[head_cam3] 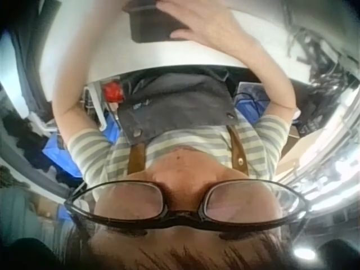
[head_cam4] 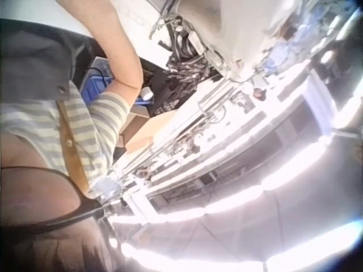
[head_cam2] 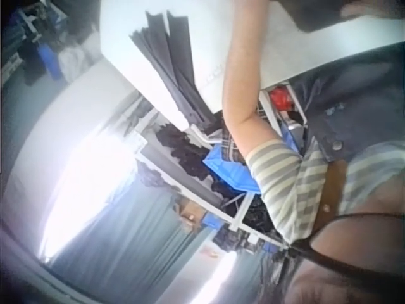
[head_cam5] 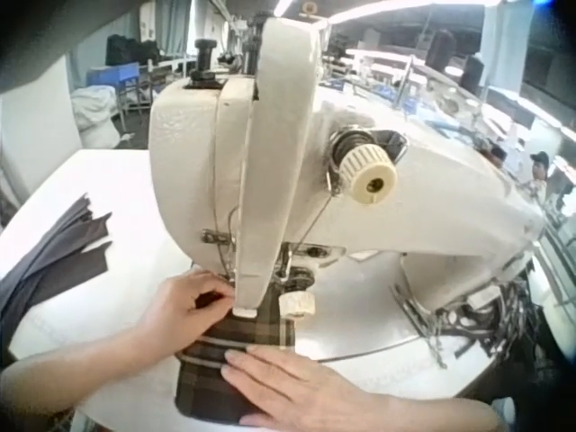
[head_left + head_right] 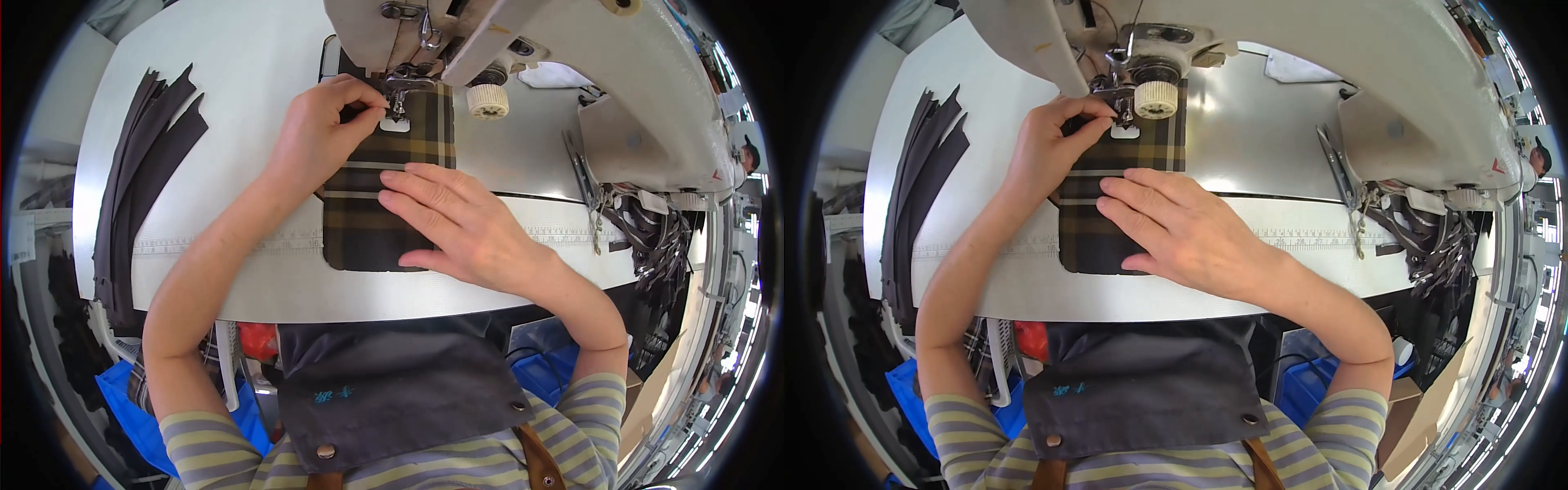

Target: Sewing a zipper onto a piece of plaid fabric using an industrial sewing machine.

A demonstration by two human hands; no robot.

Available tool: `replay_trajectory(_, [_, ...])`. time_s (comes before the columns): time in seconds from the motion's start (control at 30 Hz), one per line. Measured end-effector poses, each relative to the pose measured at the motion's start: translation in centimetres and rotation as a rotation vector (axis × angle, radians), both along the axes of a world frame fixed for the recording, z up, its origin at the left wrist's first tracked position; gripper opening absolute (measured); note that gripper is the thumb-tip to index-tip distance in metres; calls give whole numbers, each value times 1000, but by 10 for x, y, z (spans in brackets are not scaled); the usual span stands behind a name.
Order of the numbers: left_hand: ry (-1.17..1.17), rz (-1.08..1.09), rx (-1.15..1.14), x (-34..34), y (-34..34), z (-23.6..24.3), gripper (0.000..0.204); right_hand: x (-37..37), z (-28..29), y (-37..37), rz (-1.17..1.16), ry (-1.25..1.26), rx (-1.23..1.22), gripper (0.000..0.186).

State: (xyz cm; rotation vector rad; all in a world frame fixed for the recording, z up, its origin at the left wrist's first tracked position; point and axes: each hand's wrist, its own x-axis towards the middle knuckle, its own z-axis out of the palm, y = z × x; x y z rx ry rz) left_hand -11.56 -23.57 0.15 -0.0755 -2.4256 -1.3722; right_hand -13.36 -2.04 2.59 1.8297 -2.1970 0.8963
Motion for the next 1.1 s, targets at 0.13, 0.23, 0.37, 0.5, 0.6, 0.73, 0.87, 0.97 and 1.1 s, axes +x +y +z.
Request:
replay_trajectory(0.13, [-24, -107, 73, -7, -11, -1, 10, 9, -17, -14, -47, 235, 48, 28])
replay_trajectory(0.23, [-60, -239, 82, -16, -27, 2, 11, 10, -20, -39, -77, 243, -93, 24])
replay_trajectory(0.37, [-112, -343, 86, -22, -36, 8, 11, 13, -14, -50, -96, 35, -227, 19])
replay_trajectory(0.5, [-167, -196, 82, -12, -24, 13, 13, 6, -13, -29, -45, 43, -206, 19])
replay_trajectory(0.6, [-209, -95, 83, -7, -14, 15, 14, 1, -17, -12, 3, 91, -120, 22])
replay_trajectory(0.73, [-198, -56, 122, -9, -12, 16, 14, 0, -20, -7, 44, 98, -54, 23])
replay_trajectory(0.87, [-211, -73, 126, -11, -15, 16, 14, 3, -19, -11, 52, 149, -7, 22])
replay_trajectory(0.97, [-223, -84, 156, -11, -15, 16, 14, 3, -19, -11, 53, 154, -7, 22])
replay_trajectory(1.1, [-220, -86, 134, -11, -15, 15, 14, 3, -18, -11, 58, 162, -10, 20])
